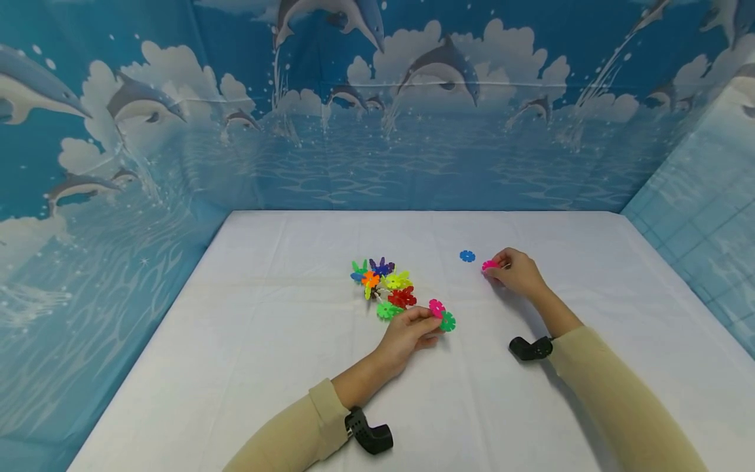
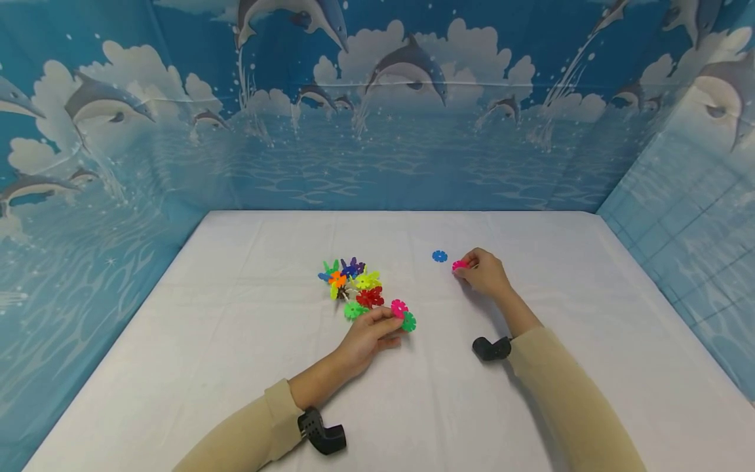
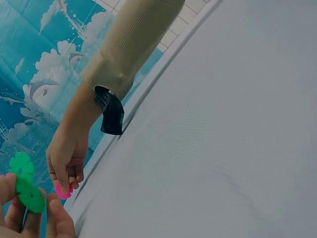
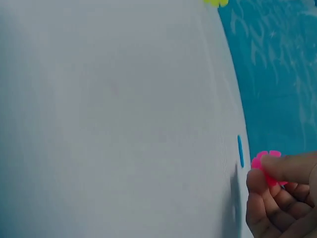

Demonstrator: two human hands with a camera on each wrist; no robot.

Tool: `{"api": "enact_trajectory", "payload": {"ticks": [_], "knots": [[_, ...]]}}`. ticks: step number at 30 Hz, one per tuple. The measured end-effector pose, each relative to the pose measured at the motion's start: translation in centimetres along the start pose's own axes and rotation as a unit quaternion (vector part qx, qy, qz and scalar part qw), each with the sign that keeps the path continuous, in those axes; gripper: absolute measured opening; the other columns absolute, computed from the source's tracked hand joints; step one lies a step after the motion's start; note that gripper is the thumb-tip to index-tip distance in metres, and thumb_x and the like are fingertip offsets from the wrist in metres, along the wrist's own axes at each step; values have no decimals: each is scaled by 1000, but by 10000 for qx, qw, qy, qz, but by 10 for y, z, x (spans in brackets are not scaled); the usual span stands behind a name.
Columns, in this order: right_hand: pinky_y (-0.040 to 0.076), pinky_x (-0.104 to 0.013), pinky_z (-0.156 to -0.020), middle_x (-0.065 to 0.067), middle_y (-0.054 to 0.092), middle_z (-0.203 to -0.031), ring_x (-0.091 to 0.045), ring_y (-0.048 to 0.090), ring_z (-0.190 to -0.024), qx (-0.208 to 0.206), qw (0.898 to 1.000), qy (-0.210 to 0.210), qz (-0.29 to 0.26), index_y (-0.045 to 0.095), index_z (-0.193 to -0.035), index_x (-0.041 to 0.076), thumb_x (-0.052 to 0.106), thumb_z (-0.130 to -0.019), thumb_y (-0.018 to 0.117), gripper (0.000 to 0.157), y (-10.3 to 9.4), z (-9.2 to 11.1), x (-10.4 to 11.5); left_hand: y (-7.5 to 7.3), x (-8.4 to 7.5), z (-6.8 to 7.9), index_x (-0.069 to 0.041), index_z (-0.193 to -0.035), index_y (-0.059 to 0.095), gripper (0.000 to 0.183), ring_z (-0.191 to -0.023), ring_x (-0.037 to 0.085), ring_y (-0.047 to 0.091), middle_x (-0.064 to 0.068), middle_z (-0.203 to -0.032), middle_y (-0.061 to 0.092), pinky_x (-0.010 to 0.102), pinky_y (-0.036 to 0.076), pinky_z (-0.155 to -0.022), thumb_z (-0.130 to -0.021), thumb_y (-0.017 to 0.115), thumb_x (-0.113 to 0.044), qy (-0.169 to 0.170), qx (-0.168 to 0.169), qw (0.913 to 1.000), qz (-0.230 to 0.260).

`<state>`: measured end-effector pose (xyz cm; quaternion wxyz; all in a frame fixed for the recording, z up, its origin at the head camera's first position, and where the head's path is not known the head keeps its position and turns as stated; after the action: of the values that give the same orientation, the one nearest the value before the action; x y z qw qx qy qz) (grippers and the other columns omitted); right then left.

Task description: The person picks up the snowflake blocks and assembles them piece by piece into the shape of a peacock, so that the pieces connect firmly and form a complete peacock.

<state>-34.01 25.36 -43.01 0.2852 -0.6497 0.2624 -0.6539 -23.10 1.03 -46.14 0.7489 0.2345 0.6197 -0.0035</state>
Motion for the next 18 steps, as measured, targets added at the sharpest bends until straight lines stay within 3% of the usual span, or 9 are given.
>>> {"api": "enact_trajectory", "payload": {"ticks": [6,13,18], "knots": [[49,-25,-60,-15,60,-94,-22,58,-76,184,9977,-436,-482,56,-102,-4,13,-91,68,24,12,25,18,-1,1,-1,-2,-97,62,5,-81,12,65,-3,-85,65,21,46,-66,-95,60,-6,36,-166,9998,45],[48,-25,-62,-10,66,-86,-21,63,-73,367,9932,-722,-833,57,-99,-2,14,-90,70,22,21,51,32,-1,1,-1,-1,-94,61,4,-77,11,63,-2,-83,63,20,46,-65,-95,60,-5,49,-289,9996,-16],[51,-22,-68,-13,67,-86,-18,65,-73,647,9823,-1175,-1306,56,-96,-5,5,-88,70,19,29,68,44,-3,2,-1,0,-97,60,6,-75,10,64,0,-80,63,19,47,-65,-96,59,-7,35,-543,9985,-87]]}}
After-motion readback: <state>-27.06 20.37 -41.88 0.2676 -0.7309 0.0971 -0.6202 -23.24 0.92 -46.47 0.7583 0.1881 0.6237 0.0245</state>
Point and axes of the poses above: each hand's wrist, its own z-axis away from the middle knuckle, its own y-axis out of the palm, x = y × z, the point moved 5 cm from there along -z, towards the middle knuckle
